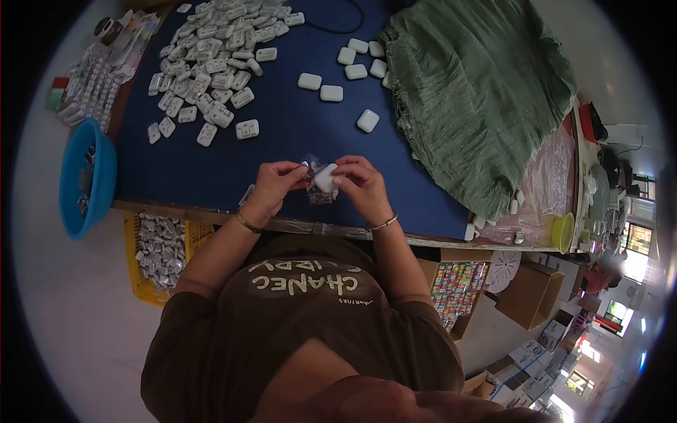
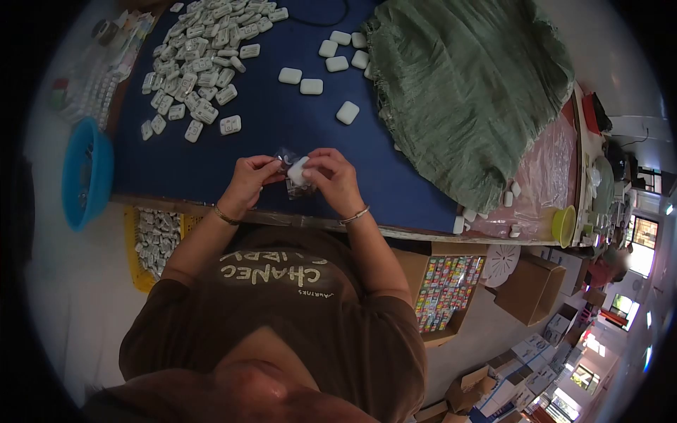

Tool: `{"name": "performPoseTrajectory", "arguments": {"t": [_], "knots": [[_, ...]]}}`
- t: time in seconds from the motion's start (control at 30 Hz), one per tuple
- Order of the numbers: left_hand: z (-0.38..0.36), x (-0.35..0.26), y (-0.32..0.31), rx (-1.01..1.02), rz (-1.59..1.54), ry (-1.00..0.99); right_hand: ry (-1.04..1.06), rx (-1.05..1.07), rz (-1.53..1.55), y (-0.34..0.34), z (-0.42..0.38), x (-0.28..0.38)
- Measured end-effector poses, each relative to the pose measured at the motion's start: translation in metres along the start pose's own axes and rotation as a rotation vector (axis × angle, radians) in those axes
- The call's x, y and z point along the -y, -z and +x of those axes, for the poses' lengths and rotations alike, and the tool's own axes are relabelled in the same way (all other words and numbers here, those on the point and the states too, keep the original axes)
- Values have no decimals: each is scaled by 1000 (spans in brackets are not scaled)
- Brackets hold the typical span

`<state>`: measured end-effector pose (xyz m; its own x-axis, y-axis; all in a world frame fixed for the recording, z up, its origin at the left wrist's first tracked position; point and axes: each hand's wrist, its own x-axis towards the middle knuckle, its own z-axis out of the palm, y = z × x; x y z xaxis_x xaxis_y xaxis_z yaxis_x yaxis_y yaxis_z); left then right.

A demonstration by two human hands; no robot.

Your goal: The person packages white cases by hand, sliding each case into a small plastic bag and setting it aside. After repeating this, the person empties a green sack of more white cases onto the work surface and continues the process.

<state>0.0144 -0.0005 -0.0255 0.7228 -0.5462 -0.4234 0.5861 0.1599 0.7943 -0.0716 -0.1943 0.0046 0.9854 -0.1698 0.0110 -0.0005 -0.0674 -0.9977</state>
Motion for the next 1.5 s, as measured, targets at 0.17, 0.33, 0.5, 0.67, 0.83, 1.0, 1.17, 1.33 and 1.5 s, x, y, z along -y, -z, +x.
{"name": "performPoseTrajectory", "arguments": {"t": [0.17,0.33,0.5,0.67,0.83,1.0,1.17,1.33,1.5], "knots": [[1,-1,-1,4,81,10,11,-180,45,-3,11,12],[2,0,-2,45,233,-111,125,-205,-106,-5,18,17],[2,0,0,36,286,-155,104,-151,-55,-7,18,4],[2,4,-2,28,310,-120,34,-133,-193,-2,16,3],[0,7,-9,7,163,-86,76,-146,-400,-5,17,13],[0,7,-11,38,149,-129,-60,-126,-246,-10,16,7],[1,3,-8,100,177,-15,-114,-97,-91,-13,14,-4],[-1,1,-14,108,90,8,-71,-26,-136,-15,12,2],[1,1,-14,84,110,9,-41,45,-261,-17,12,7]]}}
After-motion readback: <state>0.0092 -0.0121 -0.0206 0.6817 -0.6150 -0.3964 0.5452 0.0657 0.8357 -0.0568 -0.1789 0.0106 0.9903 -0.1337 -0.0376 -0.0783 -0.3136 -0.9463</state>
